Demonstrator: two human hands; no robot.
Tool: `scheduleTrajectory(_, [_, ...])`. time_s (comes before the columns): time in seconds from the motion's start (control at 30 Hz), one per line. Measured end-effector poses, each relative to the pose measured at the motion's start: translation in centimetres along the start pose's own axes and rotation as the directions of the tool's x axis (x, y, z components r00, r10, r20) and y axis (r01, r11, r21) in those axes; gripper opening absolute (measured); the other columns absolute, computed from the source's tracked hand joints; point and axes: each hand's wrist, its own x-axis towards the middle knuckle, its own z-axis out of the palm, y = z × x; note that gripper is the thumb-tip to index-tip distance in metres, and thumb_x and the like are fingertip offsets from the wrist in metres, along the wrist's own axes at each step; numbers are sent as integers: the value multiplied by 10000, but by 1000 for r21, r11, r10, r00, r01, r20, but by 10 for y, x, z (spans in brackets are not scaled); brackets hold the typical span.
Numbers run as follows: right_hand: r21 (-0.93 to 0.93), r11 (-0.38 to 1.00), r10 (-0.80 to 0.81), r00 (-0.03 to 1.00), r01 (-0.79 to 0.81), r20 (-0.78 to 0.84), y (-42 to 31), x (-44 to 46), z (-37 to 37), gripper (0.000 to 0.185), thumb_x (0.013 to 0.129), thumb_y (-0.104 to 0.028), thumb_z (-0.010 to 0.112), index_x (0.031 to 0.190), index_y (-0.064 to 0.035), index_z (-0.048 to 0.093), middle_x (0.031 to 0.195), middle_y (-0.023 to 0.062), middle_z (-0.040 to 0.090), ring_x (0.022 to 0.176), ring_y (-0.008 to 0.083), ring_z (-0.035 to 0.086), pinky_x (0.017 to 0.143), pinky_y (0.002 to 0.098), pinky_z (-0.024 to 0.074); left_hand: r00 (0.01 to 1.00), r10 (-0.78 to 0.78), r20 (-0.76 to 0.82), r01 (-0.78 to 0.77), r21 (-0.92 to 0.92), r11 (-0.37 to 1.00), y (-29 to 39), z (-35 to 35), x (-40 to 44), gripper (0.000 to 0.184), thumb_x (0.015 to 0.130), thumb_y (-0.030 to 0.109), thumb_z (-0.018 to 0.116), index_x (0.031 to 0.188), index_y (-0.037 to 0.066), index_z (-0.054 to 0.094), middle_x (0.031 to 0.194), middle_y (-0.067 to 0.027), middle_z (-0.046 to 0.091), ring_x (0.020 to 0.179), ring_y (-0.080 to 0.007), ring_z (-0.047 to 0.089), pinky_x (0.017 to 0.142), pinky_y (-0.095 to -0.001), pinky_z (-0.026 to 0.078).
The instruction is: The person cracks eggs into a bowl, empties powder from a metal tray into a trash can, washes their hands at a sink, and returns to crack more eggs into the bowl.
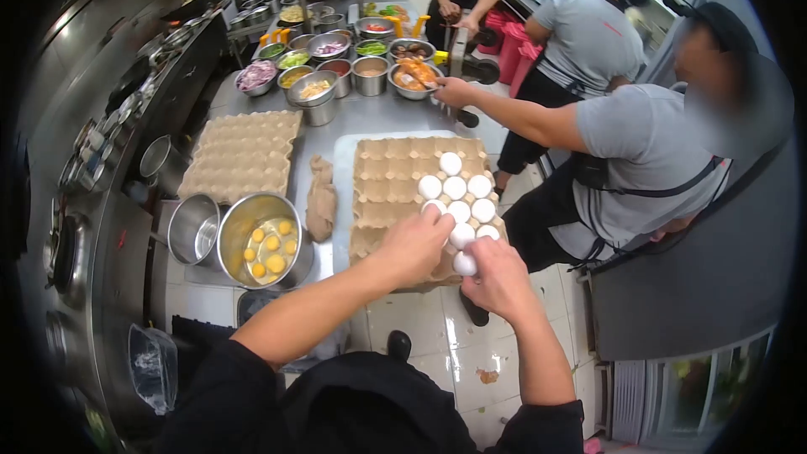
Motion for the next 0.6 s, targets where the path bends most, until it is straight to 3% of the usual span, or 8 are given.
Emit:
scheduleTrajectory(0.13, [584, 812, 26, 997, 19, -69, 2, 2, 20, 549, 753, -39, 694, 1283, -66, 556, 1062, 89, 564, 877, 172, 627, 728, 324, 549, 958, -205, -202, 55, -571, 819, -41, -37, -70, 400, 863, 41, 539, 1258, 64, 487, 1071, -147, 592, 854, -284, 668, 696, -361, 562])
scheduleTrajectory(0.2, [989, 119, 148, 987, -87, 69, -43, 12, 40, 591, 806, -64, 694, 1350, -73, 463, 1095, 96, 569, 870, 190, 644, 750, 333, 567, 865, -485, -130, 101, -902, 420, -67, -66, -127, 417, 890, 64, 480, 1305, 70, 440, 1089, -141, 591, 831, -261, 663, 658, -341, 560])
scheduleTrajectory(0.23, [982, -81, 121, 976, -173, 182, -67, 19, 45, 587, 862, -70, 674, 1377, -64, 394, 1116, 112, 576, 869, 197, 652, 776, 348, 579, 771, -637, -15, 80, -990, 120, -73, -86, -156, 419, 902, 83, 452, 1320, 74, 417, 1093, -138, 590, 814, -247, 659, 634, -333, 557])
scheduleTrajectory(0.33, [854, -341, -3, 909, -393, 417, -121, 46, 83, 559, 894, -66, 653, 1388, -48, 392, 1148, 124, 577, 849, 194, 656, 774, 336, 577, 553, -833, -13, 153, -981, 117, -99, -96, -220, 432, 914, 86, 455, 1337, 34, 382, 1082, -159, 582, 749, -242, 649, 588, -331, 536])
scheduleTrajectory(0.43, [854, -136, -14, 863, -502, 505, -161, 67, 124, 552, 930, -109, 631, 1422, -79, 382, 1215, 144, 586, 844, 204, 651, 770, 369, 563, 528, -837, -146, 489, -754, 440, -83, -107, -241, 489, 933, 99, 558, 1367, -37, 378, 1134, -190, 571, 829, -270, 654, 660, -351, 551])
scheduleTrajectory(0.53, [753, 627, -140, 980, 201, -145, -188, 69, 158, 540, 939, -131, 633, 1411, -13, 397, 1203, 216, 558, 973, 326, 633, 837, 401, 534, 665, -421, -617, 392, -192, 900, -89, -95, -266, 560, 919, 116, 643, 1394, -41, 393, 1147, -223, 572, 932, -331, 642, 768, -398, 543])
scheduleTrajectory(0.57, [496, 714, -361, 866, 495, -346, -189, 77, 162, 551, 931, -141, 652, 1408, -7, 409, 1209, 248, 540, 1049, 382, 599, 883, 424, 505, 701, -306, -644, 369, -39, 929, -93, -89, -269, 568, 914, 138, 666, 1395, -34, 417, 1159, -244, 567, 1022, -371, 615, 845, -435, 519])
scheduleTrajectory(0.6, [493, 741, -394, 890, 455, -230, -187, 81, 171, 576, 931, -133, 654, 1423, -1, 384, 1218, 236, 542, 1044, 350, 605, 863, 399, 517, 739, -374, -561, 403, -77, 912, -98, -83, -270, 572, 915, 140, 666, 1400, -29, 415, 1161, -244, 571, 1025, -374, 615, 852, -439, 516])
